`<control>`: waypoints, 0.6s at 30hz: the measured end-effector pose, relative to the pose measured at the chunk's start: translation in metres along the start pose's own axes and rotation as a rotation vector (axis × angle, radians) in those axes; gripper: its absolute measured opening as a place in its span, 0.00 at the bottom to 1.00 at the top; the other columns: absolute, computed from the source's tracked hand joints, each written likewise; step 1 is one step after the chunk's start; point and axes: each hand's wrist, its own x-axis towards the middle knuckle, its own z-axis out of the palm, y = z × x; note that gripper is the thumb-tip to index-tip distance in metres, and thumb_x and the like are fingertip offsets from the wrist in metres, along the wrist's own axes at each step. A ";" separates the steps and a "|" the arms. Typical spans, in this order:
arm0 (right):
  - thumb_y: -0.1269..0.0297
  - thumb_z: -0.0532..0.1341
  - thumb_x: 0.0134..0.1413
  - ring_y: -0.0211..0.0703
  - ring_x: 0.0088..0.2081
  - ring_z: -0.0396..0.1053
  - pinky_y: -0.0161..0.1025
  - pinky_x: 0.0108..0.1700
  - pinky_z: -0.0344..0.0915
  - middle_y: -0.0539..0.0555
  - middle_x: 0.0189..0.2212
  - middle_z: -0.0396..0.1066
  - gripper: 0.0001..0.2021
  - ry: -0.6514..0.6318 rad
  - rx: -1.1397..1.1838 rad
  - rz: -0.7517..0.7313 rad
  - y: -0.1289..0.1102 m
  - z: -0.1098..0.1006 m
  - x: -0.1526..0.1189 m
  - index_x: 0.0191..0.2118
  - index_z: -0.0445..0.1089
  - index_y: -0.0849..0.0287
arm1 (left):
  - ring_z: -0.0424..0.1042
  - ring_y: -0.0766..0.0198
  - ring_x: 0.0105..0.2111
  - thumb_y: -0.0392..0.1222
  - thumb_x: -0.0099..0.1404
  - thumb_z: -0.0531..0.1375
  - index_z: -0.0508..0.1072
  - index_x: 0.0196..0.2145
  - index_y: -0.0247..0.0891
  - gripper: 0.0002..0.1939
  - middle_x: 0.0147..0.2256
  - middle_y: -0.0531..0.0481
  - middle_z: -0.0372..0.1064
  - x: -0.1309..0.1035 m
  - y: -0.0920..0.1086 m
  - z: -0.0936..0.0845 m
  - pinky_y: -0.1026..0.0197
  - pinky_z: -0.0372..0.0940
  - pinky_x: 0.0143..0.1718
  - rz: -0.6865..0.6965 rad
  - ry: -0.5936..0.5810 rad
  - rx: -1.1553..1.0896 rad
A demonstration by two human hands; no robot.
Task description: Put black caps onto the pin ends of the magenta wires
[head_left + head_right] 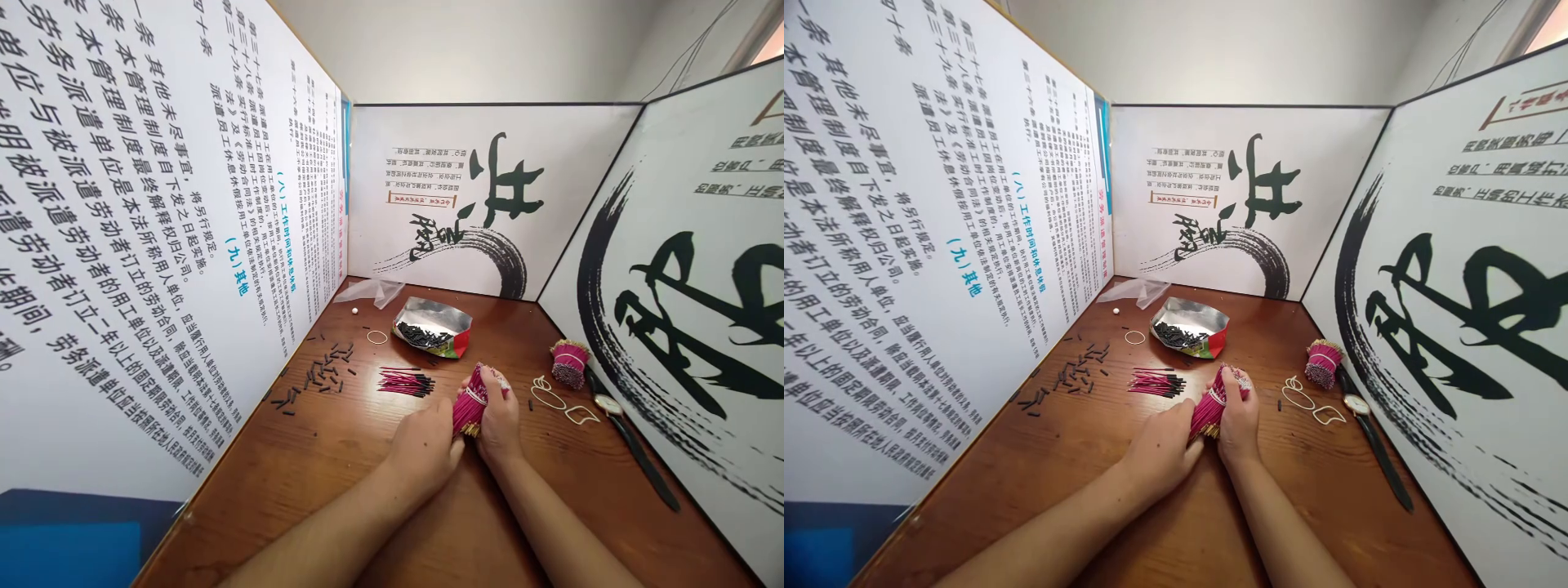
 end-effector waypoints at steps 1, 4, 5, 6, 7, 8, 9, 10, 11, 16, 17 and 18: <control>0.51 0.69 0.41 0.35 0.19 0.66 0.31 0.21 0.63 0.45 0.20 0.68 0.19 -0.003 0.002 0.005 0.001 0.000 0.000 0.30 0.64 0.59 | 0.73 0.53 0.39 0.44 0.63 0.53 0.63 0.43 0.40 0.11 0.42 0.45 0.72 0.000 0.000 0.000 0.54 0.67 0.39 -0.008 0.007 0.002; 0.52 0.70 0.42 0.34 0.19 0.66 0.31 0.21 0.63 0.45 0.21 0.68 0.18 -0.015 0.000 0.008 0.003 -0.001 0.001 0.29 0.64 0.59 | 0.72 0.54 0.40 0.46 0.63 0.54 0.63 0.44 0.40 0.13 0.43 0.45 0.71 -0.001 0.001 0.000 0.55 0.66 0.39 -0.014 0.036 0.004; 0.52 0.70 0.42 0.34 0.19 0.66 0.31 0.21 0.64 0.45 0.21 0.68 0.18 -0.016 -0.002 0.007 0.003 -0.002 0.001 0.29 0.64 0.59 | 0.72 0.54 0.40 0.46 0.63 0.54 0.63 0.45 0.40 0.14 0.43 0.45 0.70 -0.002 0.001 0.000 0.55 0.66 0.39 -0.009 0.046 0.006; 0.52 0.70 0.42 0.35 0.19 0.66 0.31 0.21 0.64 0.45 0.21 0.68 0.18 -0.014 -0.005 0.006 0.003 -0.002 0.001 0.29 0.64 0.58 | 0.72 0.54 0.40 0.47 0.63 0.54 0.63 0.45 0.40 0.14 0.44 0.45 0.70 -0.002 0.001 0.000 0.55 0.66 0.39 -0.002 0.054 0.011; 0.52 0.70 0.42 0.35 0.20 0.66 0.31 0.21 0.64 0.45 0.21 0.68 0.18 -0.012 -0.009 0.005 0.003 -0.002 0.001 0.29 0.64 0.58 | 0.72 0.54 0.39 0.47 0.63 0.53 0.64 0.45 0.40 0.15 0.44 0.45 0.70 -0.003 0.001 -0.001 0.55 0.66 0.38 0.003 0.062 0.018; 0.52 0.70 0.42 0.35 0.20 0.66 0.31 0.21 0.64 0.45 0.21 0.69 0.18 -0.013 -0.011 0.004 0.003 -0.002 0.001 0.29 0.64 0.59 | 0.72 0.54 0.39 0.47 0.63 0.53 0.64 0.45 0.40 0.15 0.44 0.45 0.70 -0.003 0.002 -0.002 0.55 0.66 0.38 0.007 0.068 0.025; 0.52 0.70 0.42 0.35 0.20 0.67 0.31 0.21 0.64 0.46 0.21 0.69 0.18 -0.015 -0.012 0.002 0.003 -0.002 0.001 0.29 0.64 0.59 | 0.71 0.54 0.40 0.47 0.63 0.53 0.65 0.45 0.39 0.14 0.44 0.45 0.69 -0.004 0.002 -0.002 0.54 0.66 0.38 0.011 0.073 0.035; 0.52 0.70 0.42 0.35 0.20 0.67 0.31 0.21 0.64 0.46 0.21 0.69 0.18 -0.018 -0.011 -0.001 0.003 -0.002 0.001 0.29 0.64 0.59 | 0.70 0.53 0.41 0.47 0.63 0.53 0.65 0.44 0.39 0.14 0.44 0.44 0.69 -0.004 0.003 -0.003 0.54 0.65 0.39 0.017 0.080 0.048; 0.52 0.70 0.42 0.35 0.20 0.67 0.31 0.22 0.64 0.46 0.21 0.69 0.18 -0.020 -0.007 -0.003 0.002 -0.001 0.001 0.29 0.64 0.59 | 0.69 0.52 0.43 0.46 0.63 0.54 0.66 0.43 0.39 0.13 0.44 0.44 0.69 -0.004 0.003 -0.004 0.53 0.65 0.40 0.023 0.088 0.065; 0.52 0.69 0.42 0.35 0.20 0.67 0.32 0.23 0.65 0.45 0.21 0.68 0.18 -0.031 0.007 -0.007 0.002 0.000 0.001 0.29 0.64 0.58 | 0.65 0.48 0.47 0.44 0.62 0.55 0.67 0.42 0.38 0.11 0.44 0.43 0.70 -0.002 0.006 -0.002 0.46 0.61 0.47 0.024 0.116 0.097; 0.52 0.69 0.43 0.35 0.20 0.67 0.32 0.23 0.65 0.45 0.21 0.68 0.18 -0.035 0.006 -0.009 0.002 0.000 0.001 0.29 0.64 0.58 | 0.66 0.49 0.46 0.43 0.62 0.55 0.67 0.42 0.38 0.11 0.44 0.43 0.70 -0.001 0.006 -0.001 0.46 0.61 0.47 0.018 0.113 0.080; 0.52 0.69 0.43 0.35 0.21 0.67 0.32 0.24 0.65 0.45 0.21 0.68 0.17 -0.039 0.003 -0.012 0.003 0.000 0.001 0.30 0.64 0.58 | 0.66 0.49 0.46 0.43 0.62 0.55 0.67 0.42 0.38 0.12 0.44 0.43 0.70 0.000 0.006 0.001 0.47 0.61 0.47 0.008 0.109 0.059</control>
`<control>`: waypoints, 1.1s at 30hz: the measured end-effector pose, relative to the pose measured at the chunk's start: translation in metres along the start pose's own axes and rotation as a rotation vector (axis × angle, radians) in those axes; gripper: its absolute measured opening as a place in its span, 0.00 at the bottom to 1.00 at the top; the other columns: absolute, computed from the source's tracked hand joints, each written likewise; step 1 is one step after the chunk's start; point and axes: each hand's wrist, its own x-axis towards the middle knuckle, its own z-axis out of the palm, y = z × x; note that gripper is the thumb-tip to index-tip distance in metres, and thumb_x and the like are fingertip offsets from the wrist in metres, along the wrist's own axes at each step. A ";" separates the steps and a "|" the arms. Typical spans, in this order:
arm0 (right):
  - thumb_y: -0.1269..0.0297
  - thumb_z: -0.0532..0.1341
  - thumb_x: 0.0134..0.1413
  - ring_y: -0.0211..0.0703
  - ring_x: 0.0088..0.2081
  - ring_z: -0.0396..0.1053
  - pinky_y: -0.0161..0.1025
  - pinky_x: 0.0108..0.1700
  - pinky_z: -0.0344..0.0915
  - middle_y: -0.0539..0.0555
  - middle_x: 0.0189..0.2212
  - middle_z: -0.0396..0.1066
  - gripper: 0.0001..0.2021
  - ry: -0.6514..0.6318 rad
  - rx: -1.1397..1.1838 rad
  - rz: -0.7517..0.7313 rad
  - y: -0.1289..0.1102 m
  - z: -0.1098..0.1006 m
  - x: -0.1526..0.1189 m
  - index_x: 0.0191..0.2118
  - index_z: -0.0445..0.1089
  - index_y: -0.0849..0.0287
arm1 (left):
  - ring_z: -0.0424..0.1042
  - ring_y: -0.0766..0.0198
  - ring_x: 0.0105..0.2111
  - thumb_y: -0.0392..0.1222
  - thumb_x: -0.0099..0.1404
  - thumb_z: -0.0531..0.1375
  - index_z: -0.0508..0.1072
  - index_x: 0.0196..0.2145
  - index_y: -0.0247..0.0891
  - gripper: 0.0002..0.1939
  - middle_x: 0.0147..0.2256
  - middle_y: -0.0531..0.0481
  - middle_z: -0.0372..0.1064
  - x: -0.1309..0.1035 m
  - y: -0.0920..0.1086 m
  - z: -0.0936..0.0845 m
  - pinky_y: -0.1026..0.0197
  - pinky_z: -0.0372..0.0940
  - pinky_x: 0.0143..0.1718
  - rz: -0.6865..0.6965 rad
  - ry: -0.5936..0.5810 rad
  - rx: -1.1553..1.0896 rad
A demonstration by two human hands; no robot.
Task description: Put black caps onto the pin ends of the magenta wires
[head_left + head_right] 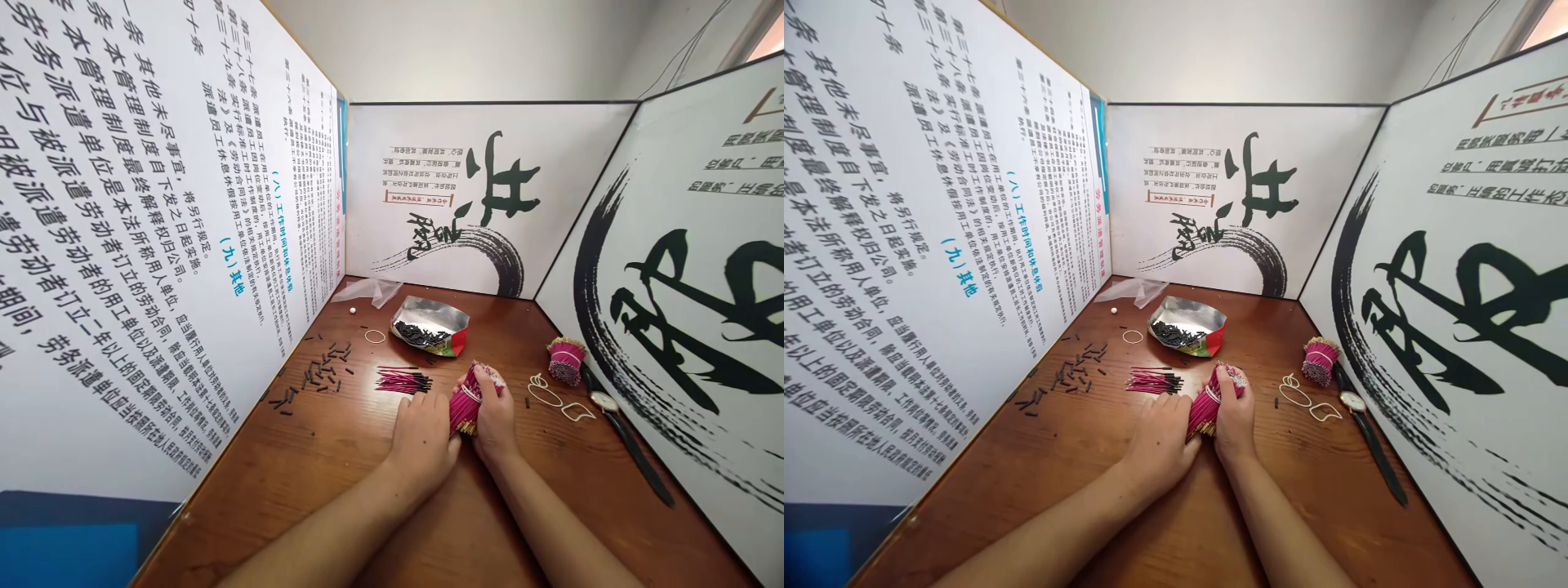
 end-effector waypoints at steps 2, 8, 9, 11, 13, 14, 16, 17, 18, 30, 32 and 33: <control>0.52 0.68 0.45 0.35 0.21 0.67 0.31 0.24 0.65 0.45 0.21 0.68 0.17 -0.010 -0.005 -0.003 0.001 0.000 0.001 0.30 0.64 0.58 | 0.67 0.50 0.45 0.42 0.61 0.56 0.67 0.43 0.38 0.13 0.43 0.43 0.71 0.001 -0.001 0.003 0.49 0.61 0.46 -0.035 -0.009 -0.048; 0.51 0.68 0.46 0.36 0.22 0.68 0.32 0.25 0.67 0.46 0.21 0.69 0.17 -0.021 -0.034 -0.018 0.004 -0.002 0.003 0.30 0.64 0.58 | 0.69 0.52 0.46 0.41 0.57 0.57 0.66 0.44 0.40 0.15 0.42 0.45 0.72 0.005 -0.002 0.004 0.54 0.61 0.45 -0.101 -0.006 -0.176; 0.51 0.68 0.46 0.36 0.22 0.69 0.33 0.25 0.67 0.46 0.21 0.69 0.17 -0.021 -0.031 -0.014 0.004 -0.002 0.003 0.31 0.64 0.58 | 0.69 0.52 0.46 0.41 0.57 0.57 0.66 0.44 0.40 0.16 0.42 0.45 0.72 0.005 -0.002 0.003 0.54 0.60 0.45 -0.102 -0.006 -0.187; 0.51 0.68 0.45 0.36 0.22 0.69 0.33 0.25 0.67 0.46 0.22 0.69 0.17 -0.024 -0.015 -0.001 0.003 -0.002 0.002 0.31 0.64 0.58 | 0.68 0.53 0.45 0.41 0.58 0.57 0.65 0.44 0.40 0.16 0.43 0.45 0.71 0.004 -0.001 0.002 0.55 0.61 0.45 -0.104 -0.018 -0.197; 0.52 0.68 0.45 0.36 0.22 0.69 0.33 0.25 0.67 0.46 0.22 0.69 0.17 -0.030 0.003 0.005 0.003 -0.002 0.001 0.32 0.64 0.58 | 0.68 0.53 0.46 0.41 0.58 0.57 0.65 0.44 0.40 0.15 0.43 0.45 0.71 0.004 -0.001 0.002 0.54 0.61 0.45 -0.096 -0.032 -0.177; 0.52 0.68 0.45 0.36 0.22 0.69 0.33 0.25 0.67 0.45 0.22 0.69 0.17 -0.032 0.009 0.005 0.002 -0.002 0.001 0.32 0.64 0.57 | 0.67 0.52 0.46 0.41 0.58 0.57 0.65 0.44 0.40 0.15 0.44 0.45 0.70 0.004 -0.001 0.003 0.54 0.61 0.46 -0.087 -0.035 -0.154; 0.52 0.68 0.45 0.36 0.22 0.69 0.32 0.25 0.67 0.45 0.22 0.69 0.17 -0.034 0.011 0.003 0.002 -0.002 0.001 0.32 0.64 0.57 | 0.66 0.52 0.46 0.40 0.59 0.57 0.65 0.44 0.39 0.14 0.45 0.44 0.69 0.004 -0.002 0.005 0.52 0.61 0.46 -0.063 -0.027 -0.095; 0.53 0.68 0.44 0.36 0.22 0.69 0.32 0.24 0.67 0.45 0.22 0.69 0.17 -0.032 0.008 0.002 0.002 -0.001 0.001 0.32 0.64 0.57 | 0.66 0.51 0.46 0.39 0.60 0.56 0.65 0.44 0.38 0.14 0.45 0.43 0.69 0.004 -0.002 0.006 0.52 0.61 0.46 -0.054 -0.024 -0.067; 0.53 0.68 0.44 0.36 0.22 0.69 0.32 0.24 0.66 0.45 0.21 0.69 0.17 -0.029 0.004 -0.001 0.001 -0.001 0.001 0.31 0.64 0.57 | 0.66 0.52 0.46 0.38 0.61 0.56 0.65 0.44 0.38 0.13 0.45 0.43 0.68 0.005 -0.002 0.006 0.51 0.61 0.47 -0.043 -0.023 -0.043; 0.50 0.67 0.42 0.35 0.19 0.67 0.32 0.20 0.65 0.44 0.19 0.68 0.18 0.161 0.067 0.027 -0.005 0.001 0.006 0.30 0.64 0.58 | 0.65 0.50 0.47 0.37 0.66 0.51 0.65 0.42 0.34 0.08 0.45 0.39 0.67 0.001 0.001 -0.003 0.49 0.62 0.48 -0.029 -0.140 0.057; 0.50 0.68 0.41 0.35 0.18 0.66 0.31 0.20 0.64 0.44 0.19 0.68 0.18 0.168 0.083 0.034 -0.007 -0.001 0.008 0.30 0.64 0.58 | 0.65 0.49 0.47 0.36 0.66 0.50 0.65 0.41 0.34 0.08 0.45 0.39 0.67 -0.001 0.000 -0.004 0.49 0.62 0.49 -0.027 -0.154 0.055; 0.51 0.68 0.40 0.34 0.18 0.66 0.31 0.20 0.64 0.44 0.19 0.68 0.18 0.161 0.086 0.036 -0.007 -0.001 0.008 0.30 0.64 0.58 | 0.65 0.49 0.47 0.36 0.66 0.50 0.65 0.41 0.34 0.08 0.45 0.39 0.67 -0.001 -0.001 -0.004 0.49 0.62 0.48 -0.026 -0.159 0.056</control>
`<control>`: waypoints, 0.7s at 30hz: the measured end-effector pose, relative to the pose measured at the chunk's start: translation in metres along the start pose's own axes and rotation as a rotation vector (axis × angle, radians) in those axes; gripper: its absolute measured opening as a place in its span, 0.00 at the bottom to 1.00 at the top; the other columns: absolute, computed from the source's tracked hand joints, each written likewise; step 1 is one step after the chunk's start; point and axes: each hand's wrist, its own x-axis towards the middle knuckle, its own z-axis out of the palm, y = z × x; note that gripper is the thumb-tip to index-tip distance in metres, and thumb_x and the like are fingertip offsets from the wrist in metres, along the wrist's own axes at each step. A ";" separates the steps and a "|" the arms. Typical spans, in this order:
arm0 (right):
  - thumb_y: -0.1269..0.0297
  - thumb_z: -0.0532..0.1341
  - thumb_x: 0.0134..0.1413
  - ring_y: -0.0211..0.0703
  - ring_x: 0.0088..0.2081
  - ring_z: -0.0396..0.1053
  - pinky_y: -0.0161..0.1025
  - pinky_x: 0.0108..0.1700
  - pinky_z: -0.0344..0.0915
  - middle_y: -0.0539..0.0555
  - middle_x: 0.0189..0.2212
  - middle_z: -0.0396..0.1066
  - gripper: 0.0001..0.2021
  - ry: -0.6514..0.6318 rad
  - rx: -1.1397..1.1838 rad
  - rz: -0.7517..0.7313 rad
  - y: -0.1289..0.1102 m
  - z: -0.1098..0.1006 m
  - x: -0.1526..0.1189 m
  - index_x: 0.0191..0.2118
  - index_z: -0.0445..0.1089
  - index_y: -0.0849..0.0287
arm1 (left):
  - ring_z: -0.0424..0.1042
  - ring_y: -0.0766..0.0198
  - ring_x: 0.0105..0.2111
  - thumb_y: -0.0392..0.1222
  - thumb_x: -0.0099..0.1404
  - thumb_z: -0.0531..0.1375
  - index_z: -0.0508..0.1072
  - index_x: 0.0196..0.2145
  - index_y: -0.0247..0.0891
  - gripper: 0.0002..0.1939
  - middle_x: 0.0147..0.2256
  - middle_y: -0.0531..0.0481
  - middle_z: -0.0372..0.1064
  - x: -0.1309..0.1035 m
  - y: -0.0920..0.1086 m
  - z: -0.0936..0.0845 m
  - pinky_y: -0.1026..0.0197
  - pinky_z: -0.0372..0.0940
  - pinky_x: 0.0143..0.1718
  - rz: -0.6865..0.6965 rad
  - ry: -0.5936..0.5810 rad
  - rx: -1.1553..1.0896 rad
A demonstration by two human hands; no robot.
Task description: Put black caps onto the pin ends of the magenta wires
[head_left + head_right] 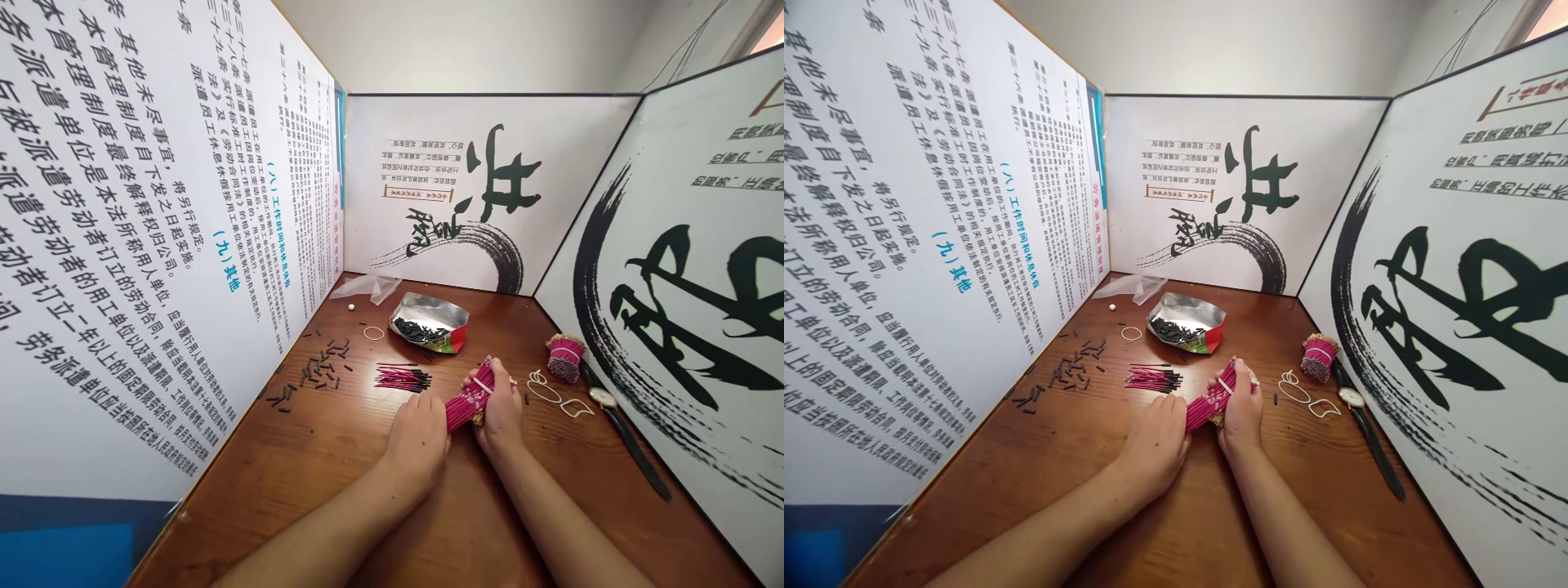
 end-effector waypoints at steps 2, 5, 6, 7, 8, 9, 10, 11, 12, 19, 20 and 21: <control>0.51 0.68 0.41 0.34 0.18 0.66 0.31 0.20 0.63 0.44 0.19 0.68 0.18 -0.015 0.009 0.004 0.000 -0.001 0.000 0.30 0.64 0.58 | 0.65 0.50 0.47 0.36 0.66 0.50 0.65 0.42 0.34 0.08 0.44 0.39 0.67 -0.001 -0.002 -0.001 0.50 0.63 0.48 0.009 0.000 0.008; 0.51 0.67 0.41 0.34 0.19 0.66 0.30 0.19 0.63 0.45 0.19 0.68 0.18 -0.007 0.028 0.017 0.000 -0.001 0.000 0.30 0.64 0.59 | 0.66 0.50 0.47 0.36 0.65 0.51 0.65 0.42 0.35 0.09 0.44 0.39 0.68 -0.002 -0.005 -0.003 0.50 0.64 0.47 0.025 0.013 0.022; 0.51 0.67 0.41 0.34 0.19 0.66 0.30 0.19 0.62 0.45 0.19 0.69 0.18 -0.001 0.033 0.021 0.000 -0.001 0.000 0.30 0.64 0.59 | 0.66 0.50 0.47 0.37 0.65 0.51 0.66 0.43 0.35 0.09 0.44 0.39 0.68 -0.003 -0.007 -0.004 0.50 0.64 0.46 0.030 0.011 0.028; 0.51 0.68 0.41 0.34 0.19 0.66 0.30 0.19 0.62 0.45 0.19 0.69 0.18 0.006 0.038 0.023 0.000 -0.001 0.001 0.30 0.64 0.59 | 0.66 0.50 0.46 0.37 0.65 0.51 0.66 0.43 0.35 0.09 0.44 0.39 0.68 -0.003 -0.008 -0.005 0.50 0.64 0.45 0.034 -0.003 0.037; 0.51 0.68 0.41 0.34 0.19 0.66 0.30 0.18 0.62 0.45 0.19 0.69 0.18 0.011 0.044 0.023 0.000 -0.001 0.001 0.30 0.64 0.59 | 0.66 0.50 0.46 0.37 0.65 0.51 0.66 0.43 0.35 0.10 0.43 0.39 0.68 -0.004 -0.009 -0.006 0.50 0.65 0.45 0.041 -0.008 0.045; 0.51 0.68 0.40 0.34 0.19 0.66 0.30 0.18 0.62 0.45 0.19 0.69 0.18 0.015 0.049 0.020 0.000 -0.001 0.001 0.30 0.64 0.59 | 0.67 0.50 0.46 0.38 0.65 0.51 0.66 0.43 0.35 0.10 0.44 0.39 0.68 -0.004 -0.011 -0.008 0.50 0.65 0.46 0.062 -0.018 0.051; 0.51 0.68 0.40 0.34 0.19 0.66 0.30 0.18 0.62 0.45 0.19 0.69 0.19 0.017 0.053 0.016 0.000 -0.001 0.001 0.30 0.64 0.58 | 0.67 0.50 0.46 0.37 0.65 0.51 0.66 0.43 0.35 0.10 0.43 0.39 0.69 -0.005 -0.012 -0.009 0.50 0.65 0.45 0.070 -0.027 0.058; 0.51 0.68 0.40 0.34 0.19 0.66 0.30 0.18 0.62 0.45 0.19 0.69 0.19 0.018 0.055 0.014 0.000 -0.001 0.002 0.30 0.63 0.58 | 0.67 0.50 0.45 0.37 0.65 0.51 0.66 0.43 0.35 0.10 0.43 0.39 0.69 -0.006 -0.014 -0.010 0.50 0.65 0.45 0.074 -0.033 0.059; 0.51 0.68 0.40 0.34 0.19 0.67 0.30 0.19 0.63 0.44 0.19 0.69 0.19 0.015 0.055 0.014 0.000 -0.001 0.002 0.30 0.63 0.58 | 0.68 0.50 0.45 0.37 0.65 0.50 0.67 0.43 0.35 0.11 0.43 0.40 0.69 -0.007 -0.016 -0.011 0.50 0.65 0.44 0.072 -0.029 0.059; 0.50 0.69 0.40 0.35 0.19 0.67 0.30 0.18 0.62 0.44 0.19 0.69 0.20 0.012 0.060 0.040 -0.001 -0.001 0.001 0.31 0.63 0.58 | 0.70 0.53 0.42 0.35 0.63 0.51 0.68 0.40 0.38 0.09 0.43 0.42 0.71 -0.020 -0.039 -0.029 0.54 0.65 0.43 0.127 -0.082 0.070; 0.49 0.69 0.40 0.35 0.19 0.67 0.30 0.18 0.63 0.44 0.19 0.69 0.20 0.011 0.058 0.042 -0.001 -0.001 0.001 0.31 0.63 0.57 | 0.70 0.54 0.42 0.36 0.63 0.52 0.68 0.39 0.38 0.08 0.43 0.43 0.71 -0.022 -0.042 -0.033 0.54 0.65 0.43 0.158 -0.104 0.049; 0.49 0.69 0.40 0.34 0.19 0.67 0.30 0.19 0.63 0.44 0.20 0.69 0.20 0.010 0.057 0.044 -0.001 -0.001 0.001 0.31 0.63 0.57 | 0.70 0.54 0.42 0.36 0.63 0.52 0.68 0.39 0.39 0.08 0.43 0.43 0.71 -0.023 -0.045 -0.036 0.55 0.65 0.43 0.170 -0.115 0.031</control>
